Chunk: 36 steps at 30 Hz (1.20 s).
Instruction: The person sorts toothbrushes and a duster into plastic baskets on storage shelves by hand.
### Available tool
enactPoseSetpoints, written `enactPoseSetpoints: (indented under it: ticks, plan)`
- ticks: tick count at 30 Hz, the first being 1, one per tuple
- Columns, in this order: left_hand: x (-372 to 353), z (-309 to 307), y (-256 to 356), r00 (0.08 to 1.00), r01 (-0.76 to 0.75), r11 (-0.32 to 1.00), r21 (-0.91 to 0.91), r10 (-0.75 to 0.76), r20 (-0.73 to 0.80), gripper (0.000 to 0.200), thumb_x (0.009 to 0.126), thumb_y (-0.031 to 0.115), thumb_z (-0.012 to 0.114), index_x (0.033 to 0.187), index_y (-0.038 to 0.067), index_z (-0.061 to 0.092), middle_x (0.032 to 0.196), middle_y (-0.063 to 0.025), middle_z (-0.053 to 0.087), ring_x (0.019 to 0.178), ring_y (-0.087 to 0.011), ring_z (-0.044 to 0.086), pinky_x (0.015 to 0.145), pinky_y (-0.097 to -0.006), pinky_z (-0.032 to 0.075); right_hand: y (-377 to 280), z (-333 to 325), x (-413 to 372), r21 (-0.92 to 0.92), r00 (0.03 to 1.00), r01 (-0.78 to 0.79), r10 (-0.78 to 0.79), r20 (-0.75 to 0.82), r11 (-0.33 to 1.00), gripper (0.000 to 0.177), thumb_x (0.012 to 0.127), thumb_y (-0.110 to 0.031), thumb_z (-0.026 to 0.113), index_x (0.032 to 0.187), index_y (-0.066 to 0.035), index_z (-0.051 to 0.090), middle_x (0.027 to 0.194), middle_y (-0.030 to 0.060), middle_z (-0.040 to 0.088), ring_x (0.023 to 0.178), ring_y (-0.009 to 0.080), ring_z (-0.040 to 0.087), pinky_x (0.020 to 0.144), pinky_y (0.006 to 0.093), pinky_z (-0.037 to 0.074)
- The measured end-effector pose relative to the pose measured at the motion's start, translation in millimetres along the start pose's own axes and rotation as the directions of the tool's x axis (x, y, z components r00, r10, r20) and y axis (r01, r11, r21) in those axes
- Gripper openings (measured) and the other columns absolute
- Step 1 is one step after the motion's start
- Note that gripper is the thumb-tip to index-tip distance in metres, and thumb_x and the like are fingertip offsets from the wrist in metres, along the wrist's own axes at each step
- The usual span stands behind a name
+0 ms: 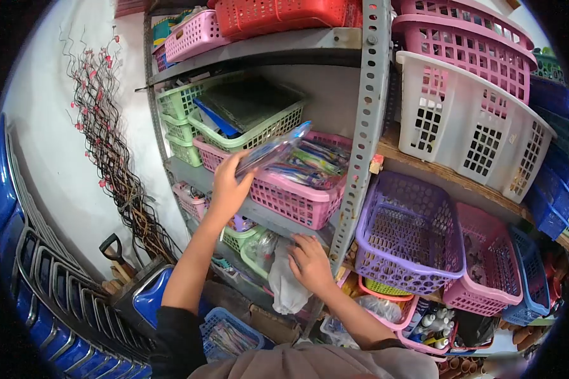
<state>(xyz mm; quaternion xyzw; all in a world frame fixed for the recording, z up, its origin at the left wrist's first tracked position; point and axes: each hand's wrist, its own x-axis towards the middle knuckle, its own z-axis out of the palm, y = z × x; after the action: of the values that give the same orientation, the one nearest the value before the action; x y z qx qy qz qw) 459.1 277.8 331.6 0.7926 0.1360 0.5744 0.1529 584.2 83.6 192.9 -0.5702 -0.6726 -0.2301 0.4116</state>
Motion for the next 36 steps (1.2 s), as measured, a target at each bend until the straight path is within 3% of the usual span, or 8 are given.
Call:
enactPoseSetpoints:
  ticks: [4,7,10,16,20,22,29,36]
  plan:
    - [42.0,34.2,3.5,0.97,-0.238,0.932,0.272,0.242,0.02,0.038,0.071,0.008,0.064,0.109,0.009,0.055,0.1,-0.0125,0.06,0.095,-0.0308,0.056,0.095,-0.0432,0.032,13.3,8.7,-1.9,-0.149,0.996,-0.041,0.053,0.074,0.988,0.037,0.076,-0.015,0.063,0.109,-0.001,0.054,0.127,0.0166,0.045,0.119,0.0339,0.042,0.102,0.0458,0.033]
    - [63.4,53.4,9.0,0.976,-0.212,0.954,0.21,0.194,0.103,0.033,0.073,0.007,0.064,0.105,0.01,0.055,0.098,-0.011,0.062,0.098,-0.0284,0.056,0.097,-0.0422,0.03,22.8,17.0,-9.6,-0.262,0.976,0.012,0.045,0.211,0.965,0.056,0.076,-0.022,0.061,0.125,0.0,0.045,0.139,0.0172,0.033,0.13,0.034,0.03,0.107,0.0452,0.026]
    - [78.4,68.0,10.4,0.964,-0.204,0.967,0.153,0.172,0.201,0.033,0.074,0.007,0.065,0.105,0.009,0.054,0.098,-0.0119,0.062,0.101,-0.0296,0.055,0.097,-0.0423,0.03,25.6,17.0,-9.9,-0.247,0.979,0.025,0.027,0.204,0.969,0.056,0.076,-0.023,0.062,0.125,0.0,0.046,0.14,0.0172,0.033,0.13,0.034,0.03,0.106,0.0451,0.026]
    - [97.1,99.4,-4.1,0.893,-0.404,0.904,0.139,0.357,0.274,0.035,0.071,0.002,0.064,0.105,0.007,0.056,0.105,-0.0126,0.058,0.102,-0.0298,0.053,0.098,-0.0394,0.031,29.4,14.8,-10.9,-0.236,0.979,0.057,-0.009,0.203,0.97,0.051,0.076,-0.022,0.062,0.12,0.001,0.049,0.139,0.0189,0.033,0.128,0.0338,0.033,0.105,0.0437,0.029]
    - [96.0,115.1,-60.6,0.846,-0.317,0.948,0.0,0.283,0.453,0.035,0.071,0.004,0.066,0.104,0.006,0.058,0.106,-0.0142,0.056,0.105,-0.03,0.051,0.097,-0.0373,0.036,30.5,12.8,-10.6,-0.247,0.972,0.078,-0.019,0.234,0.966,0.039,0.085,-0.022,0.053,0.114,0.004,0.052,0.14,0.0209,0.032,0.128,0.0343,0.034,0.105,0.0419,0.029]
    - [89.6,105.2,-61.1,0.693,-0.195,0.98,-0.045,0.17,0.701,0.036,0.069,0.005,0.07,0.103,0.006,0.06,0.106,-0.0133,0.057,0.104,-0.0297,0.051,0.092,-0.0362,0.04,31.6,13.5,-11.3,-0.244,0.971,0.082,-0.023,0.237,0.966,0.038,0.085,-0.022,0.053,0.112,0.004,0.052,0.14,0.0213,0.033,0.128,0.0343,0.034,0.105,0.0418,0.03]
    - [85.9,91.1,-68.7,0.683,-0.034,0.998,-0.06,0.067,0.728,0.028,0.074,0.01,0.069,0.101,0.005,0.063,0.104,-0.01,0.058,0.102,-0.0235,0.052,0.091,-0.0332,0.04,32.9,22.5,-13.3,-0.22,0.986,0.061,-0.025,0.162,0.974,0.031,0.076,-0.02,0.061,0.098,0.0,0.055,0.138,0.0203,0.035,0.128,0.0356,0.034,0.103,0.0457,0.031]
    - [83.6,92.6,-66.6,0.705,-0.054,0.996,-0.071,0.088,0.703,0.022,0.072,0.005,0.069,0.093,0.002,0.063,0.094,-0.0088,0.061,0.093,-0.0211,0.056,0.086,-0.0316,0.042,33.4,24.1,-14.3,-0.19,0.989,0.037,-0.009,0.147,0.981,0.025,0.076,-0.02,0.061,0.092,-0.001,0.055,0.139,0.0202,0.035,0.128,0.0363,0.034,0.103,0.0471,0.031]
